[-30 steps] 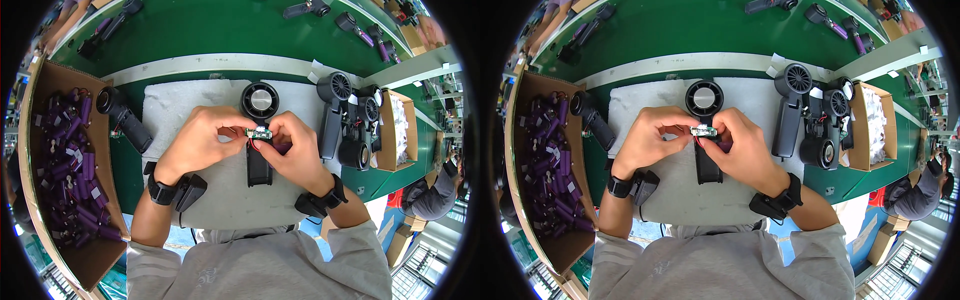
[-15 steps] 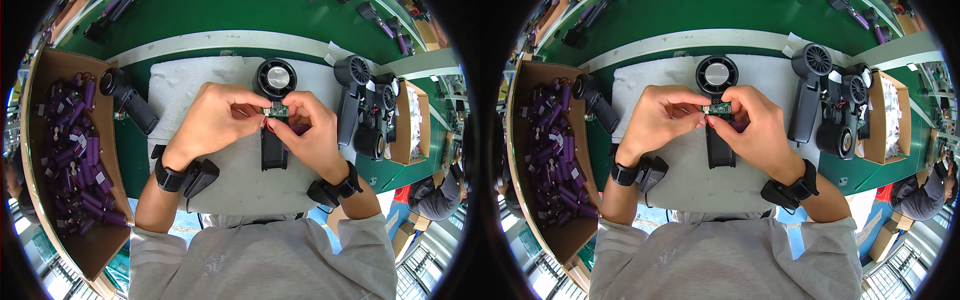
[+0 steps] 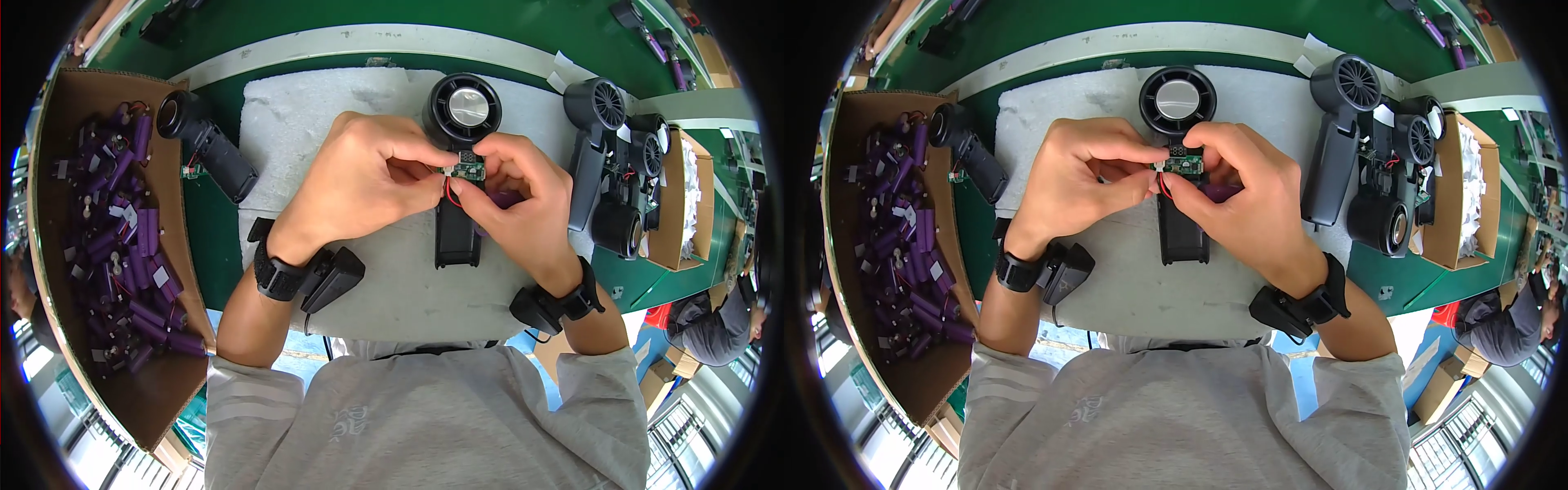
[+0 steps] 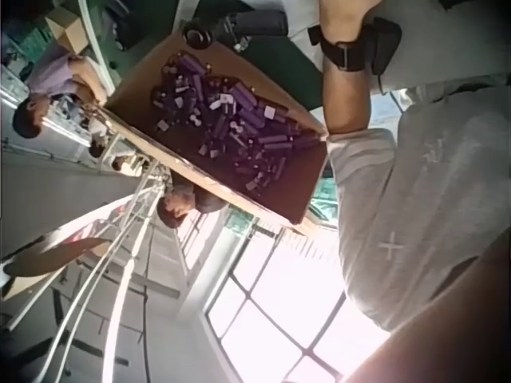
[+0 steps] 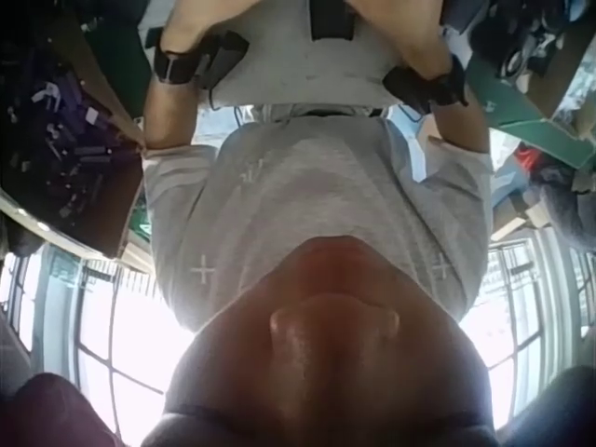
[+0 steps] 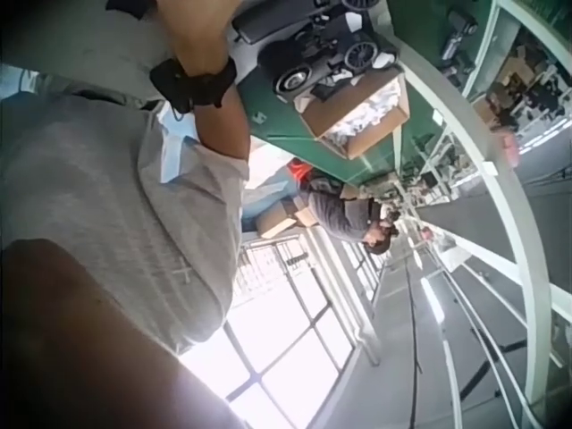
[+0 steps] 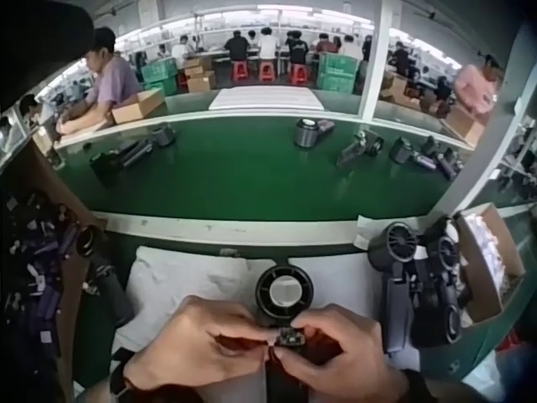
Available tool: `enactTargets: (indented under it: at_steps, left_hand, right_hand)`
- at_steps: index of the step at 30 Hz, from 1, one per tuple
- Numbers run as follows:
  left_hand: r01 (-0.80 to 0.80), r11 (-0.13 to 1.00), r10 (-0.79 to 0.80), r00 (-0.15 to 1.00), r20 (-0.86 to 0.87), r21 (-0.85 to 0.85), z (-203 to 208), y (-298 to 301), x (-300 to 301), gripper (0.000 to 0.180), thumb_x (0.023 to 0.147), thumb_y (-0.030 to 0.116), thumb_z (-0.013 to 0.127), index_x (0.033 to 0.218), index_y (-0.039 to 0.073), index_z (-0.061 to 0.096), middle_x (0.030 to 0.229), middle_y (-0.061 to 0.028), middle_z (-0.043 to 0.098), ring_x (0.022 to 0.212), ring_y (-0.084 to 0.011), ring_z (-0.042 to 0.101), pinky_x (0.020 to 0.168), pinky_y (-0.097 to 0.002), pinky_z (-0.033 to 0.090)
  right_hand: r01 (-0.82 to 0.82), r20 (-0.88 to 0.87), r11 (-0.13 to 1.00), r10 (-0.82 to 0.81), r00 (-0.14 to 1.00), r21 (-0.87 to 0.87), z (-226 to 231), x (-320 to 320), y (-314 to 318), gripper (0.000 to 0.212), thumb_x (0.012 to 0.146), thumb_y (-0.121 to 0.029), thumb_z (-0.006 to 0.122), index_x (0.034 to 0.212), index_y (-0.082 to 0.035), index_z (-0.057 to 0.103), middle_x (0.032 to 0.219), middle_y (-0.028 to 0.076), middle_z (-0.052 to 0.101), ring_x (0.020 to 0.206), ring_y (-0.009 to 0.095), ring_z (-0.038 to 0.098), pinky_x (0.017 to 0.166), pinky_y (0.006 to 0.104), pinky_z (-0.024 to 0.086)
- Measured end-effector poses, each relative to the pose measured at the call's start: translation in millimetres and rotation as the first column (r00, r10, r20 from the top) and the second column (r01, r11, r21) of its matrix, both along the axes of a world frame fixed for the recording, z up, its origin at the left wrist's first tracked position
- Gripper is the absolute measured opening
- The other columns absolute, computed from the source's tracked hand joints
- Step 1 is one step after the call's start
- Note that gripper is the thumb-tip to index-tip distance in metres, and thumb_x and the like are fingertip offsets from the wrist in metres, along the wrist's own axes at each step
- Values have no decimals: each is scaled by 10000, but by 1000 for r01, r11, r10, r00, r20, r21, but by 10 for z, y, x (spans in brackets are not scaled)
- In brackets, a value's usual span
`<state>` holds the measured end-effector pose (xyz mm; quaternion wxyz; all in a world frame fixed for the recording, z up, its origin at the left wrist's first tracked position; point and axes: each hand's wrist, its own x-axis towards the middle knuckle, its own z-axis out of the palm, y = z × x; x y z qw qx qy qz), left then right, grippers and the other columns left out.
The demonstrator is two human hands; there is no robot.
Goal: The person picks up a battery pack from a box, connects its wire to a circuit board, and fits both components into a handheld fan housing. They press the battery pack into place, set the unit aside, and repeat the process with another fan.
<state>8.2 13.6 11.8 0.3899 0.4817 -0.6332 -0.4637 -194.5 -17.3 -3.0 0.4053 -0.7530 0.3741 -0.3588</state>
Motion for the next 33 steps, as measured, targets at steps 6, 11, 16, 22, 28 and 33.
enactTargets:
  at_steps: [6, 11, 16, 22, 28, 33]
  left_hand:
    - [1, 999, -1, 1000, 3, -32, -15, 3, 2, 258, 730, -139, 676, 959, -29, 721, 862, -106, 667, 779, -190, 709, 661, -258, 593]
    - [5, 998, -3, 999, 35, -55, -34, 3, -7, 263, 729, -144, 672, 957, -26, 724, 855, -104, 667, 775, -188, 709, 657, -253, 588]
    - [9, 998, -5, 999, 52, -61, -21, -4, -5, 255, 735, -138, 673, 956, -23, 726, 844, -102, 662, 753, -183, 706, 650, -245, 570]
    - [90, 996, -91, 996, 21, 25, 11, -57, 74, 236, 755, -121, 686, 961, -14, 723, 878, -82, 655, 784, -161, 685, 674, -241, 547]
    - [118, 985, -124, 991, 42, 124, 0, -61, 65, 250, 783, -102, 691, 1013, -7, 671, 960, -46, 649, 838, -125, 651, 721, -239, 527]
    - [124, 966, -129, 992, 8, 227, -4, -54, 55, 260, 797, -97, 683, 1035, -4, 634, 980, -34, 647, 817, -109, 643, 723, -237, 523]
  right_hand:
    - [0, -13, 1000, 0, 1000, -21, 15, 18, -13, 331, 724, 43, 779, 1008, -14, 619, 739, -7, 571, 645, 16, 544, 552, 166, 459]
    - [7, -24, 1000, -8, 1000, -15, 26, 11, -12, 325, 724, 48, 774, 1003, -15, 619, 737, -7, 573, 648, 18, 552, 551, 167, 458]
    - [-12, -11, 997, 13, 1000, 74, 24, -11, -22, 280, 765, 43, 746, 1004, -15, 613, 749, 0, 589, 656, 24, 581, 541, 166, 452]
    - [-40, -17, 978, 44, 999, 205, 127, -54, -42, 205, 794, 30, 717, 966, -16, 615, 772, 19, 605, 630, 45, 598, 513, 183, 446]
    - [-111, -87, 983, 125, 988, 144, 168, -96, -52, 156, 808, 29, 708, 925, -9, 613, 840, 19, 623, 637, 33, 589, 511, 170, 424]
    - [-160, -147, 985, 169, 975, 69, 179, -108, -61, 138, 788, 39, 714, 886, -7, 628, 846, 30, 616, 638, 43, 592, 511, 177, 425]
